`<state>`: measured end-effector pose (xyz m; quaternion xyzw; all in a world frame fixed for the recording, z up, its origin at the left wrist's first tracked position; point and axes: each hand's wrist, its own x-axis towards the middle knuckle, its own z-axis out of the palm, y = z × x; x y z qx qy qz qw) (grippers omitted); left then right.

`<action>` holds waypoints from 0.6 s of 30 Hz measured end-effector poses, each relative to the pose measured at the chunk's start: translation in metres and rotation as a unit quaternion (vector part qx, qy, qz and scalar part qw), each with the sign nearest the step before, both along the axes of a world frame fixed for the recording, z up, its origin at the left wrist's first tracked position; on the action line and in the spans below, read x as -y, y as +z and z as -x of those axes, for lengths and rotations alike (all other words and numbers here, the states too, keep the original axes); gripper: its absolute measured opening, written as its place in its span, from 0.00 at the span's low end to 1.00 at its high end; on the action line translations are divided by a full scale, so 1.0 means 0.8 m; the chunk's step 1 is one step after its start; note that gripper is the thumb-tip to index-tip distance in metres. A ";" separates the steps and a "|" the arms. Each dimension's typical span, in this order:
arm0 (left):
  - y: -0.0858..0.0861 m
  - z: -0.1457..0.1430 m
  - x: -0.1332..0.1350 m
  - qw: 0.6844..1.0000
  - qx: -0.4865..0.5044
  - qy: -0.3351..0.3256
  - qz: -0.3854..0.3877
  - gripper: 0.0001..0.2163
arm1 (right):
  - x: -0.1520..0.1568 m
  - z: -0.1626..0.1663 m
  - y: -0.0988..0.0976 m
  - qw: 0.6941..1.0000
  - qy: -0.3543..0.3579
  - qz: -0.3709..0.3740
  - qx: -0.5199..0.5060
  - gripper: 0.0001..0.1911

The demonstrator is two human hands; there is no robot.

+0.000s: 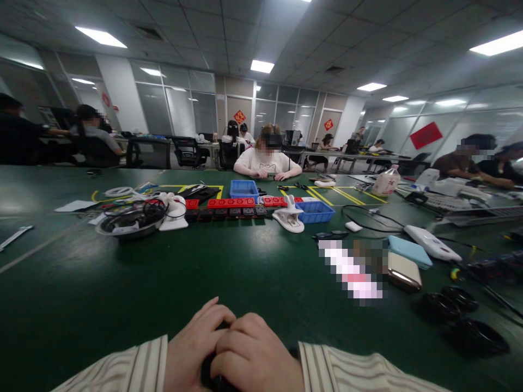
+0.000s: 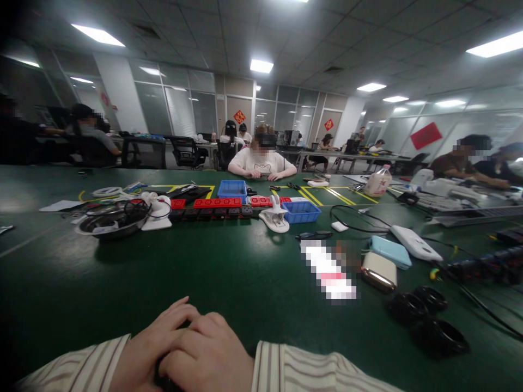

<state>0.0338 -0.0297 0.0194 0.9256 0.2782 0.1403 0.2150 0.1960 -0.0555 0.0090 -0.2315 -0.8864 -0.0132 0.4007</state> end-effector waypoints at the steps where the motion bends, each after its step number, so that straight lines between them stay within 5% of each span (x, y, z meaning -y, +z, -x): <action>1: 0.001 0.000 -0.001 1.000 -0.003 -0.005 0.010 0.18 | -0.002 -0.001 0.000 1.000 0.021 -0.019 -0.002 0.18; 8: -0.003 0.005 -0.006 0.999 0.018 -0.017 0.026 0.26 | -0.004 -0.003 0.005 0.997 0.053 -0.059 0.009 0.19; 13: -0.016 0.011 -0.003 0.998 0.048 0.004 -0.035 0.36 | 0.006 0.001 0.014 0.997 -0.007 0.009 -0.076 0.20; 18: -0.009 0.006 0.006 0.996 0.051 0.012 -0.072 0.26 | 0.008 0.004 -0.001 0.992 -0.093 0.076 -0.030 0.25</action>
